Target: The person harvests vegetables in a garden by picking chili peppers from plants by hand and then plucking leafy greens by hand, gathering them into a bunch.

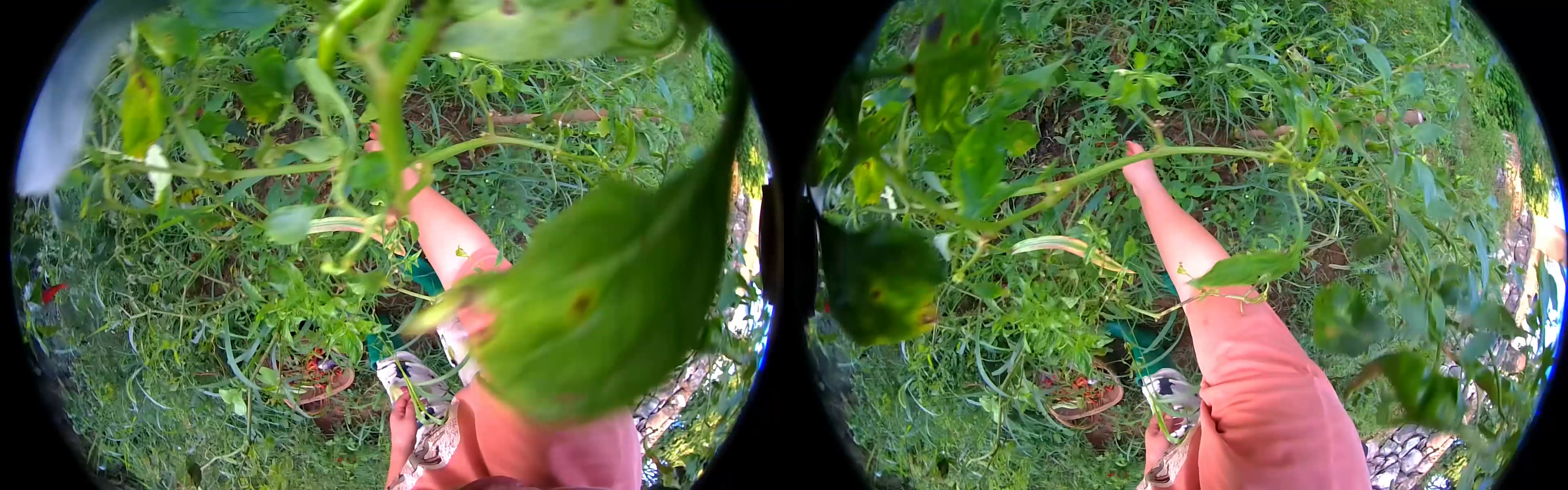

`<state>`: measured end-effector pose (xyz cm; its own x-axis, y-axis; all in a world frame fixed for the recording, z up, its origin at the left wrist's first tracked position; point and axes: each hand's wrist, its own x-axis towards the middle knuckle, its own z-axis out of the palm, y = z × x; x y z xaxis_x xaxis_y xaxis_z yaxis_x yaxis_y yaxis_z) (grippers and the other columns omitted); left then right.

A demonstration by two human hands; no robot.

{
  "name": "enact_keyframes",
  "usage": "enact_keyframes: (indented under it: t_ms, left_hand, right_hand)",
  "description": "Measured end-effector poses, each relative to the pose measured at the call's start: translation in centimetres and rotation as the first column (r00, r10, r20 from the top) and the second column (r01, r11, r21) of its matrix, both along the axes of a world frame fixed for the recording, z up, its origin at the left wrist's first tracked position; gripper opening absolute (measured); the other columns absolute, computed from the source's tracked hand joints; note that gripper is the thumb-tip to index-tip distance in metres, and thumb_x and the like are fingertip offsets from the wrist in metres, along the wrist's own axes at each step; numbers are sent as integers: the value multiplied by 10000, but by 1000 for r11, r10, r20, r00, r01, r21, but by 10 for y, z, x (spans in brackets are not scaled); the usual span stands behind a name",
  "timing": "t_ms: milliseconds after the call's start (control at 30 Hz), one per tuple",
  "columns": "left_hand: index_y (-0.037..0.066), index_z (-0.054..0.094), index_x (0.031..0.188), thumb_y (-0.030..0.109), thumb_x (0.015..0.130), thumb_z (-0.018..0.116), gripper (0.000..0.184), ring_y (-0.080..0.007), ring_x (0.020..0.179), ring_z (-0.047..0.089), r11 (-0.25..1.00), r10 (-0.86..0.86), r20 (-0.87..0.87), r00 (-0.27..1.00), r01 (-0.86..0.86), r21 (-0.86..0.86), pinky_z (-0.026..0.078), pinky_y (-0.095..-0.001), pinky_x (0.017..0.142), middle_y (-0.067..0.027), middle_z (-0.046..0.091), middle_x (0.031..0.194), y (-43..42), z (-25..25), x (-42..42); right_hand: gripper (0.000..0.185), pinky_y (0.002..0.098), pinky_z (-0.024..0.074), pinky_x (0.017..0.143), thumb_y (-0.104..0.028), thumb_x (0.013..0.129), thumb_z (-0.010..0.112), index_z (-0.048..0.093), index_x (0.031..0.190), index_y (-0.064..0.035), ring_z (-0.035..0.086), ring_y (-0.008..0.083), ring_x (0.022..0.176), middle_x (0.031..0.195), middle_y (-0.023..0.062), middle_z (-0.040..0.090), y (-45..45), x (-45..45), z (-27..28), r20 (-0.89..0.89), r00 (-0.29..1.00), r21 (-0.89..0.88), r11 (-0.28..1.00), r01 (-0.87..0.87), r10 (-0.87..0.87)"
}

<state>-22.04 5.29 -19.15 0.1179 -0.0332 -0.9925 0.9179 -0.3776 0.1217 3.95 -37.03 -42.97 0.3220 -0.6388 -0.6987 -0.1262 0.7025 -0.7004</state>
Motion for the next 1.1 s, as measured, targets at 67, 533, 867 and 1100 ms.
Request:
enact_keyframes:
  t_ms: [67,533,867,1100]
  left_hand:
    - [2,525,1121,113,896,477,255,-118,822,564,1000,-9,-39,999,8,-17,448,-246,749,-57,600,943,-3,-5,2]
    - [1,455,1200,55,887,477,318,-152,997,529,888,-250,66,966,256,-382,430,-252,859,-83,550,1091,-71,-39,-4]
    - [13,463,1185,8,859,499,328,-110,893,542,787,-158,260,953,281,-549,431,-222,791,-55,571,1029,-146,-52,6]
    - [47,268,1354,327,892,482,581,-197,1119,455,785,158,310,937,71,-615,390,-332,899,-121,413,1300,-252,-53,91]
  right_hand:
    - [316,308,462,775,-86,882,453,466,1195,-48,569,193,883,1017,99,581,-2,8,-12,-158,938,19,951,-309,308]
    - [527,341,437,628,-507,901,283,463,1147,-76,598,254,839,1011,143,609,-22,48,30,733,659,432,864,-257,-170]
    - [270,384,461,760,-314,852,538,569,945,-62,541,217,904,978,88,580,-80,-56,119,796,452,473,880,-49,-402]
    - [181,450,410,871,-235,830,549,620,890,-79,529,240,986,969,96,594,-53,-145,187,805,522,367,928,-66,-281]
